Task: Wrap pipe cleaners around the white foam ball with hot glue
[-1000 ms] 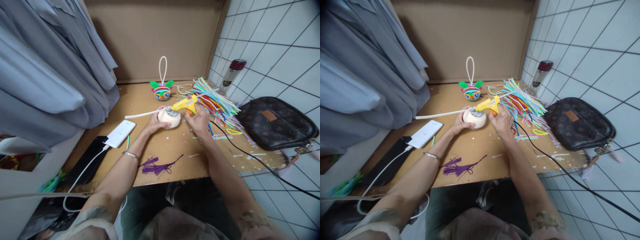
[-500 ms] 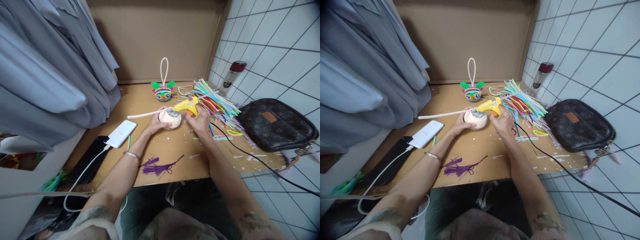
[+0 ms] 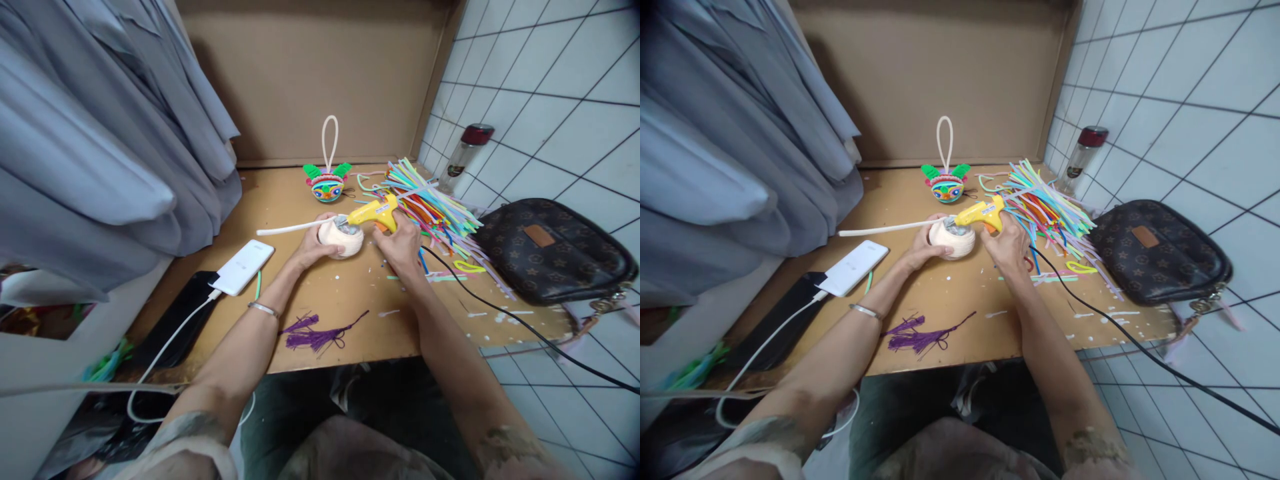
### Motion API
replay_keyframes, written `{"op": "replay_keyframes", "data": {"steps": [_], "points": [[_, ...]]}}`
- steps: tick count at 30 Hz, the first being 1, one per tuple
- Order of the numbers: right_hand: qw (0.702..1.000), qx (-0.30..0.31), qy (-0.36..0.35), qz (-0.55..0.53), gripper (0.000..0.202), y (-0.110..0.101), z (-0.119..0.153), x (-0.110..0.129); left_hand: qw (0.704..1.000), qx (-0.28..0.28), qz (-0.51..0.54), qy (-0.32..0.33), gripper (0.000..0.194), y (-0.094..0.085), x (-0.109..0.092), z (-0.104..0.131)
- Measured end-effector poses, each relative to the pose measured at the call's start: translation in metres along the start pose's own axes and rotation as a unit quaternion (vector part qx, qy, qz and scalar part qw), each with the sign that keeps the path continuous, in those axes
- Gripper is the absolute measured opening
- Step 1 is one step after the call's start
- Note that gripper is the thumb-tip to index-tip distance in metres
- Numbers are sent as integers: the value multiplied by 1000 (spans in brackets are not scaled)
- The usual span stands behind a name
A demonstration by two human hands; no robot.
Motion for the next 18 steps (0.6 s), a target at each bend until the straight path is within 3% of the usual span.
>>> {"op": "replay_keyframes", "data": {"steps": [11,18], "points": [[1000,13,-10,-23,22,7,1,-2,1000,0,7,8,91,1,0,-1],[998,-26,-30,-43,20,9,2,-2,1000,4,-2,16,94,1,0,-1]]}}
Point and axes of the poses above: each hand's wrist, its own z-axis away from the middle knuckle, its own y-axis out of the palm, x = y × z, the point moved 9 cm from there along -z, towards the middle knuckle, and after that the axes turned 4 degrees about -x, right-handed, at the moved point
